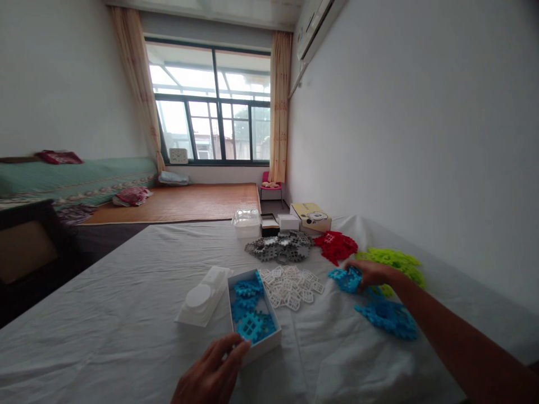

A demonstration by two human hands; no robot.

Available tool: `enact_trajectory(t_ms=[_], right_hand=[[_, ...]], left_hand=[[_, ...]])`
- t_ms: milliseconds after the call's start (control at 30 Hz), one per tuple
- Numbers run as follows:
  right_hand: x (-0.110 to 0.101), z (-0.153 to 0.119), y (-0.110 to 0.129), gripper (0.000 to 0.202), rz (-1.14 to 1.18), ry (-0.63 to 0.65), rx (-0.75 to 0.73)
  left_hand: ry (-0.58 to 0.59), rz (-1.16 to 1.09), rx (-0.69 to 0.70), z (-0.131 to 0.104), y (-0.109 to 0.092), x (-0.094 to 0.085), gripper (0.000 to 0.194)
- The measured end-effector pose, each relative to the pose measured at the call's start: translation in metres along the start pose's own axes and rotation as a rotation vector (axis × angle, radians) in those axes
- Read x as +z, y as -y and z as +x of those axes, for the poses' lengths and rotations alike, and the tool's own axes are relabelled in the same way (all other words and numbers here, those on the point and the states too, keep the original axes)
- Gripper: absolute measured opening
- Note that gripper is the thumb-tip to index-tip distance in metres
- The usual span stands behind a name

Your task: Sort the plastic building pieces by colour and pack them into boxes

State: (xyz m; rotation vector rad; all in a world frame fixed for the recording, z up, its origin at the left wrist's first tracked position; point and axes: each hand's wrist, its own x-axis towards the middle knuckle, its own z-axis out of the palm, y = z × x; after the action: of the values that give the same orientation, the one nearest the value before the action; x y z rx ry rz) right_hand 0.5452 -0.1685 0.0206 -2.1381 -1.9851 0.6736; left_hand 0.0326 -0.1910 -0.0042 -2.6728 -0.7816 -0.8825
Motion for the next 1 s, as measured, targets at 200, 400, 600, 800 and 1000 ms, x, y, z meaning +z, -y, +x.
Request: enact_trajectory(t_ms=[200,400,600,800,1000], right_hand=[[-0.014,0.002,0.001,0.066,-0.073,-0.017,0.026],[-0.015,0.000,0.009,0.059,0.017,0.005,-0.045],[-0.020,-0.005,0.070,0.056,0.215,-0.009,-0.227],[0.001,0.010,0.206,0.066,0.090,0.164,-0.493],[0.030,0.007,0.290,0.067,-0.038,0.234,-0.503]], left_hand=[[-0.001,-0.001,0.000,0.000,0.000,0.000,0.032],[0.010,-0.012,0.009,-0.002,0.002,0.002,0.032],[0.003,-0.067,-0.042,-0.002,-0.003,0.002,0.031],[0.036,-0.101,-0.137,0.004,-0.014,-0.002,0.030],[0.007,-0.053,-0.118,0.002,-0.014,0.001,0.033]])
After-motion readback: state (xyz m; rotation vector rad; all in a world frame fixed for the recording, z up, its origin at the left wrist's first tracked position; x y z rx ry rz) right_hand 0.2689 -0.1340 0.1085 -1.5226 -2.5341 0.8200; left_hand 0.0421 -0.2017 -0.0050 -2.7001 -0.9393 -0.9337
